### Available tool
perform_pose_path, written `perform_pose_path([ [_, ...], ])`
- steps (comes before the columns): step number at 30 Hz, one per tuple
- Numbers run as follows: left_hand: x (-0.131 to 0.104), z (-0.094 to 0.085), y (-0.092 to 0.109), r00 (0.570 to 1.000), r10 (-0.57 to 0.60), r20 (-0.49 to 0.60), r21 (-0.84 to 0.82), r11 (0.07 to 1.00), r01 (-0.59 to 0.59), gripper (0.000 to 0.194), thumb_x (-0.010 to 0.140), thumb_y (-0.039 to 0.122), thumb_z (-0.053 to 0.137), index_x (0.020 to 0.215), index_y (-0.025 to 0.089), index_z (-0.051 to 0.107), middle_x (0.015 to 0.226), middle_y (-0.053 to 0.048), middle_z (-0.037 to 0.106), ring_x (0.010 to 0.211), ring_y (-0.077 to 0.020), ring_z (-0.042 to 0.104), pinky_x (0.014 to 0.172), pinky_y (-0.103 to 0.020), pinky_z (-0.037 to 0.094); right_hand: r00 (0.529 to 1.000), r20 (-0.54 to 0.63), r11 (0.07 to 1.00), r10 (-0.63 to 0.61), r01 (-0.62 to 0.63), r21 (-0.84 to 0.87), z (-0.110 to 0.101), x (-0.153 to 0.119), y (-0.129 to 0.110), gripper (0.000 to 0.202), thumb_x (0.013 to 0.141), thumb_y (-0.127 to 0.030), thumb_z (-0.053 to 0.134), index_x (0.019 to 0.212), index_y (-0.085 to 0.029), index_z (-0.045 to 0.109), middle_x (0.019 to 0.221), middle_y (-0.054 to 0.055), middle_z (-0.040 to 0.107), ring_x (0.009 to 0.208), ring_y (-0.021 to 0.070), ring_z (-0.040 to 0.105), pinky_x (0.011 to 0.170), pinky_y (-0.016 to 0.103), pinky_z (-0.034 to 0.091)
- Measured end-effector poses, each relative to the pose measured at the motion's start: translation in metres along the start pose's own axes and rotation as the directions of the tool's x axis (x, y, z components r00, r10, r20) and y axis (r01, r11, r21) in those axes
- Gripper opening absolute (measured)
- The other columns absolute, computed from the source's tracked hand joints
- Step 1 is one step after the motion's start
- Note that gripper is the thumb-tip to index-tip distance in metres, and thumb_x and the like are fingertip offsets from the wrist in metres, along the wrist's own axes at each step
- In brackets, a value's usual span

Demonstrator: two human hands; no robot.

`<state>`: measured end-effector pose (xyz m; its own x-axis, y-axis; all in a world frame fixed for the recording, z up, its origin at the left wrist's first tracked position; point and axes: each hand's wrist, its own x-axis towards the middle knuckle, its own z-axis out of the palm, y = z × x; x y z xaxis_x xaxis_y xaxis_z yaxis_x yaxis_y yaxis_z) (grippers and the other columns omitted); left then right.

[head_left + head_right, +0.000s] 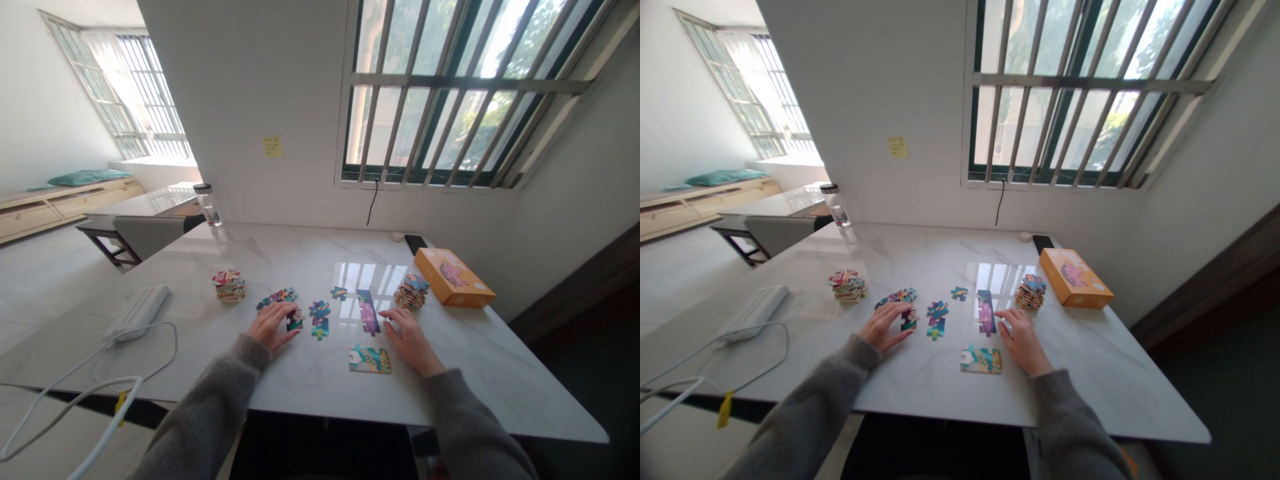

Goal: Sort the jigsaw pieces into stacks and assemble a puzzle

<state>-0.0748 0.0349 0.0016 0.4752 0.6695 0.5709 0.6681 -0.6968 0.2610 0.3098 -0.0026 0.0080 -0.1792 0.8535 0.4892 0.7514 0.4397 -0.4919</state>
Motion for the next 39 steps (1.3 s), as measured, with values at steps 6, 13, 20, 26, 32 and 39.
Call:
perform_pose_path([
  [6,0.016,0.007,0.042,0.993,0.099,-0.060,-0.032,0.994,-0.101,0.051,0.087,0.036,0.067,0.134,0.024,0.051,0.120,-0.010,0.066,0.108,-0.0251,0.063,0.096,-0.042,0.051,0.996,-0.061,0.995,-0.064,0.068,0.068,0.002,0.007,-0.021,0.022,0.097,-0.024,0.046,0.100,-0.023,0.067,0.093,0.008,0.069,0.094,0.0263,0.060,0.087,0.043,0.047],
  [13,0.037,0.034,0.085,0.984,0.172,-0.040,-0.110,0.978,-0.176,0.048,0.088,0.038,0.066,0.131,0.021,0.053,0.119,-0.012,0.066,0.106,-0.0257,0.063,0.092,-0.042,0.053,0.991,0.039,0.969,-0.127,0.115,0.217,0.025,0.009,-0.062,0.021,0.098,-0.027,0.047,0.110,-0.024,0.064,0.095,0.007,0.069,0.093,0.0237,0.062,0.088,0.042,0.048],
  [20,0.033,0.045,0.087,0.968,0.225,-0.115,-0.197,0.949,-0.244,0.049,0.088,0.035,0.068,0.131,0.021,0.052,0.122,-0.013,0.067,0.108,-0.0249,0.062,0.094,-0.043,0.054,0.988,0.150,0.874,-0.025,-0.051,0.484,0.035,0.008,-0.069,0.039,0.097,-0.035,0.051,0.134,-0.023,0.050,0.086,0.002,0.063,0.079,0.0169,0.060,0.076,0.032,0.052],
  [26,0.032,0.043,0.087,0.974,0.191,-0.121,-0.168,0.963,-0.210,0.043,0.087,0.029,0.067,0.128,0.021,0.054,0.126,-0.013,0.062,0.115,-0.0258,0.060,0.097,-0.043,0.053,0.980,0.197,0.814,0.033,-0.141,0.564,0.038,0.008,-0.064,0.037,0.095,-0.041,0.054,0.127,-0.022,0.056,0.079,0.000,0.056,0.073,0.0151,0.055,0.070,0.029,0.050],
  [32,0.030,0.045,0.084,0.977,0.161,-0.142,-0.116,0.977,-0.178,0.038,0.088,0.029,0.065,0.125,0.023,0.057,0.116,-0.011,0.065,0.108,-0.0255,0.063,0.091,-0.042,0.054,0.973,0.222,0.812,0.060,-0.177,0.556,0.034,0.008,-0.066,0.042,0.093,-0.044,0.054,0.128,-0.022,0.055,0.079,-0.001,0.055,0.074,0.0155,0.055,0.071,0.029,0.050],
  [39,0.030,0.043,0.086,0.980,0.194,-0.047,-0.157,0.967,-0.199,0.048,0.086,0.029,0.066,0.132,0.022,0.053,0.125,-0.011,0.063,0.113,-0.0254,0.060,0.095,-0.041,0.050,0.962,0.269,0.825,0.048,-0.190,0.532,0.035,0.008,-0.066,0.041,0.094,-0.040,0.053,0.130,-0.019,0.058,0.077,-0.001,0.058,0.069,0.0141,0.054,0.068,0.028,0.048],
])
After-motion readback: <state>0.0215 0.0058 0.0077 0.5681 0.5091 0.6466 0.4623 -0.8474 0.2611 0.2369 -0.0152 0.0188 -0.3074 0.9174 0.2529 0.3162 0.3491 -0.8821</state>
